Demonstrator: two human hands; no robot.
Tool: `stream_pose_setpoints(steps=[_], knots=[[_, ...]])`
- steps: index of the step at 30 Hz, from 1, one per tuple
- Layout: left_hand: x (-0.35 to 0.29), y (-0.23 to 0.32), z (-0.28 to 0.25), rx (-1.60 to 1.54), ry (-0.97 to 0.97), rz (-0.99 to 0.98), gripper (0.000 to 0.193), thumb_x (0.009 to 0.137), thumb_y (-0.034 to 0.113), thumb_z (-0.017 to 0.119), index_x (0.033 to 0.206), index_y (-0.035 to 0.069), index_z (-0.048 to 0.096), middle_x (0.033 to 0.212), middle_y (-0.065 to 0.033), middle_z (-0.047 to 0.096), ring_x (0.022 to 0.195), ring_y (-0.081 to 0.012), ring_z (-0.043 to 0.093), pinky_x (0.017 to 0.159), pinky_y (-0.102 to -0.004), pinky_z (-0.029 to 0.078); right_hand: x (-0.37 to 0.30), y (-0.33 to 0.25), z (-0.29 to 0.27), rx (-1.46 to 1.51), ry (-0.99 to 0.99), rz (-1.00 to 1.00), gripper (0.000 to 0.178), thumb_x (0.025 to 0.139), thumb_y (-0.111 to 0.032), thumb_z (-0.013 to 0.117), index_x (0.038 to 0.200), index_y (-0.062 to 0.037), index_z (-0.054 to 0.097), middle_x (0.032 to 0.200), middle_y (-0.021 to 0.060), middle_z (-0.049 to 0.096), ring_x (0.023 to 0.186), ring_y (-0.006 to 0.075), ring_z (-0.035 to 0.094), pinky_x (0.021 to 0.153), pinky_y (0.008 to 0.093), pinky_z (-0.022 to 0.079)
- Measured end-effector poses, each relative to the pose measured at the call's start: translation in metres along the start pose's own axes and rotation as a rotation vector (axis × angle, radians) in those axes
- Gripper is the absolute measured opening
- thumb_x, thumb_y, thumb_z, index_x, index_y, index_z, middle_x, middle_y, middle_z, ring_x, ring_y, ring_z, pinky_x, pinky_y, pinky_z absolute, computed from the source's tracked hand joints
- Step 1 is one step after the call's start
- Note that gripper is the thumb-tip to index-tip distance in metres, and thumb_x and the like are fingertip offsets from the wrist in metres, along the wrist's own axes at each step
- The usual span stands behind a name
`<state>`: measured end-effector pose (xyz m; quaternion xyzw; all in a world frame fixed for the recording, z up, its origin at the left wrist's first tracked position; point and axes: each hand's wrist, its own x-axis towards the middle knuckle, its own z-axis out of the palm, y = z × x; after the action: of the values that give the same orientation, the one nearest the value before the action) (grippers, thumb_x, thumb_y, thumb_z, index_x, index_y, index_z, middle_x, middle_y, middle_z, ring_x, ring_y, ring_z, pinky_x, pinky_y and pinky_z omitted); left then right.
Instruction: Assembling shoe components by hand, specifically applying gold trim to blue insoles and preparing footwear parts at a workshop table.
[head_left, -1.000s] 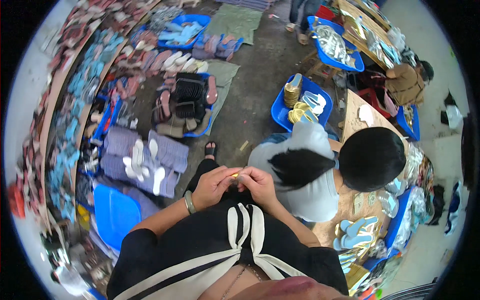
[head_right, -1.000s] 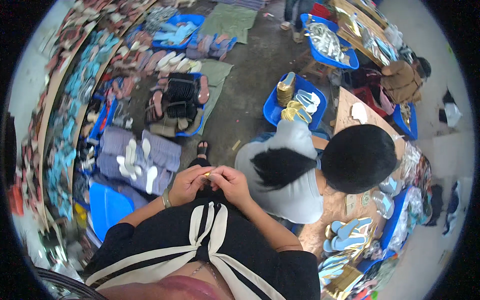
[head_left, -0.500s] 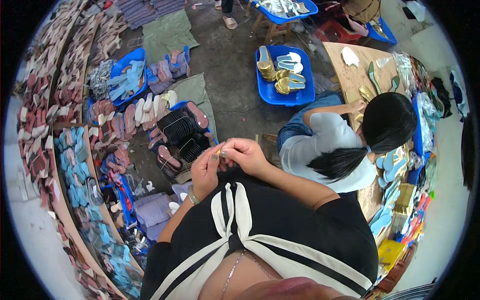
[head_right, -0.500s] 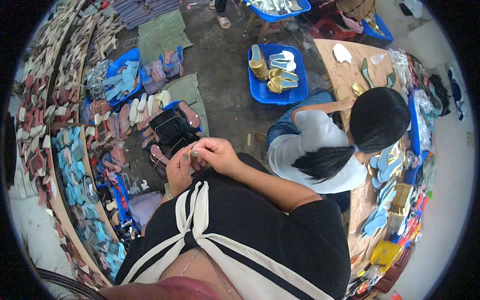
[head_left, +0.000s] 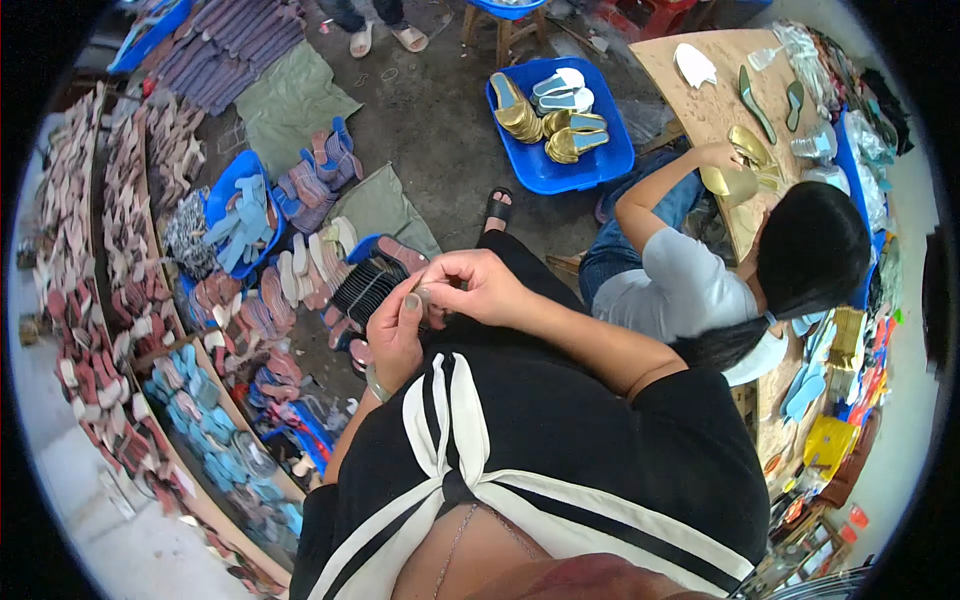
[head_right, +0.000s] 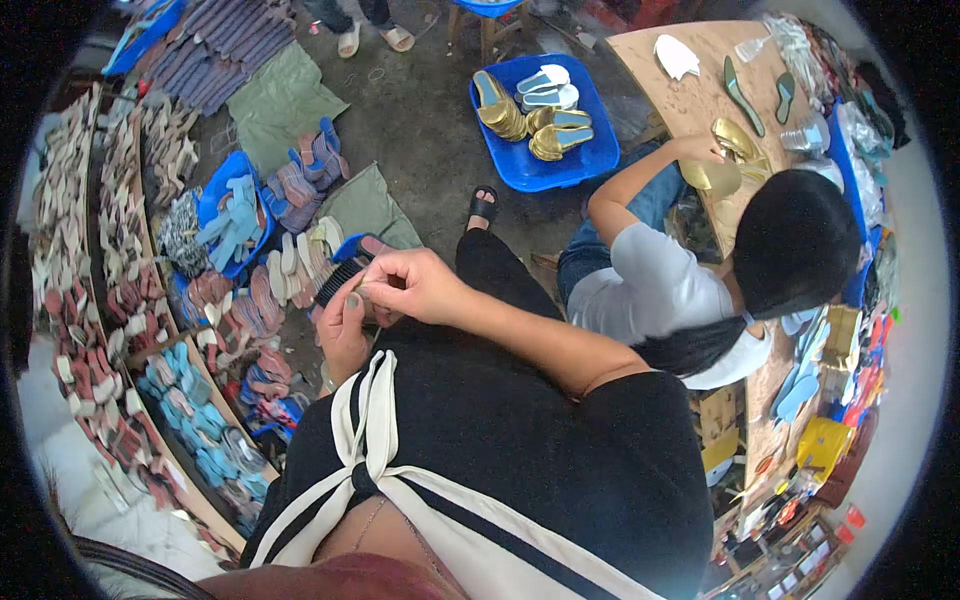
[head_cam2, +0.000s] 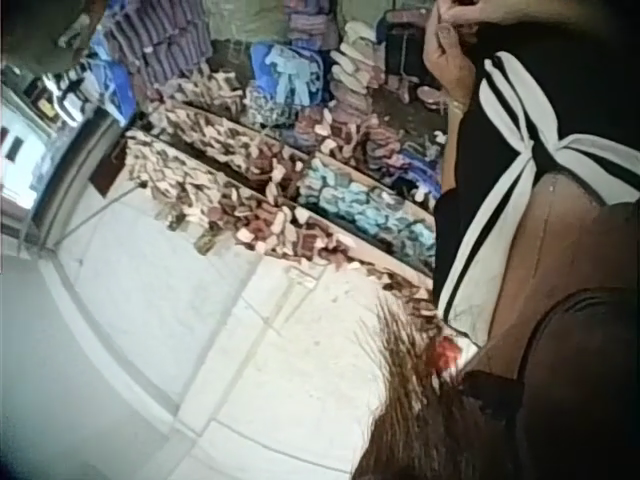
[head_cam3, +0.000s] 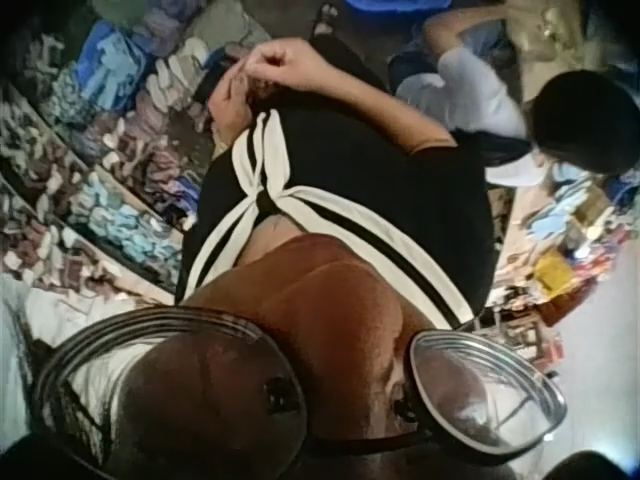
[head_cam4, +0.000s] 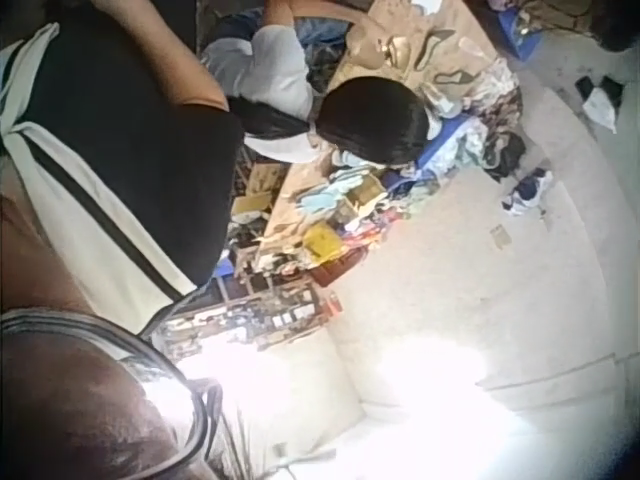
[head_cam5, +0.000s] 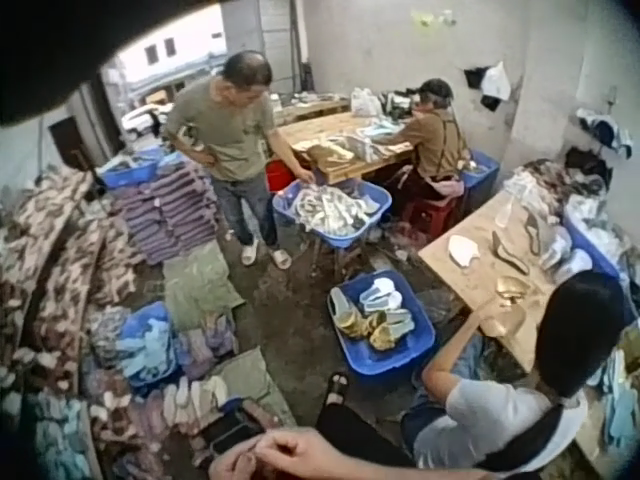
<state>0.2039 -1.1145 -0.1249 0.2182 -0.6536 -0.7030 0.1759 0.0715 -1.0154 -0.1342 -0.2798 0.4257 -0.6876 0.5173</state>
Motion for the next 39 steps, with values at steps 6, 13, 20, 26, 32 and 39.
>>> stream_pose_setpoints(steps=[6,13,20,26,32,39], knots=[[0.139,0.001,0.011,-0.121,-0.032,-0.118,0.034,0.096,0.021,0.043,0.113,-0.005,0.056,0.096,-0.0076,0.062,0.081,-0.0101,0.057,0.075,-0.0229,0.045,0.08,-0.058,-0.078,-0.168,0.13,-0.071,0.012,0.085,-0.009,0.059,0.075,-0.0032,0.058,0.061,-0.0004,0.059,0.057,0.0043,0.056,0.052,0.0201,0.043],[0.281,0.019,0.032,-0.303,0.05,-0.278,0.024,0.096,0.019,0.044,0.106,0.0,0.054,0.084,-0.0083,0.06,0.072,-0.0143,0.057,0.069,-0.0253,0.046,0.144,-0.105,-0.147,-0.396,0.176,-0.227,0.012,0.079,-0.01,0.063,0.071,-0.0025,0.058,0.063,0.0005,0.056,0.058,0.0056,0.05,0.053,0.0241,0.04],[0.412,-0.002,-0.009,-0.654,0.137,-0.318,0.024,0.095,0.024,0.047,0.107,0.003,0.054,0.077,-0.0051,0.056,0.072,-0.0146,0.056,0.067,-0.0266,0.048,0.16,-0.147,-0.196,-0.474,0.199,-0.21,0.014,0.081,-0.012,0.063,0.073,-0.0014,0.057,0.066,0.0009,0.055,0.06,0.0077,0.05,0.055,0.024,0.041],[0.53,-0.09,-0.141,-0.801,0.289,-0.292,0.02,0.092,0.025,0.054,0.104,0.009,0.055,0.077,-0.0002,0.057,0.073,-0.0116,0.055,0.067,-0.0276,0.049,0.156,-0.174,-0.268,-0.012,0.622,-0.303,0.01,0.085,-0.011,0.057,0.079,-0.0035,0.056,0.069,0.0026,0.054,0.058,0.0095,0.052,0.051,0.0243,0.043],[0.616,-0.16,-0.279,-0.626,0.722,-0.267,0.017,0.091,0.027,0.053,0.093,0.01,0.056,0.079,-0.002,0.059,0.072,-0.0158,0.057,0.065,-0.0311,0.049,0.115,-0.211,-0.395,0.307,0.955,-0.889,0.014,0.087,-0.018,0.055,0.084,-0.0045,0.056,0.071,0.0043,0.057,0.064,0.0143,0.055,0.055,0.0236,0.046],[0.671,-0.153,-0.414,-0.342,0.965,-0.135,0.01,0.087,0.013,0.048,0.087,0.006,0.054,0.075,-0.0078,0.058,0.066,-0.02,0.058,0.061,-0.031,0.049,0.108,-0.283,-0.483,0.303,1.522,-1.051,0.02,0.089,-0.02,0.053,0.097,-0.0036,0.06,0.097,0.0075,0.064,0.091,0.0179,0.062,0.067,0.0251,0.051]])
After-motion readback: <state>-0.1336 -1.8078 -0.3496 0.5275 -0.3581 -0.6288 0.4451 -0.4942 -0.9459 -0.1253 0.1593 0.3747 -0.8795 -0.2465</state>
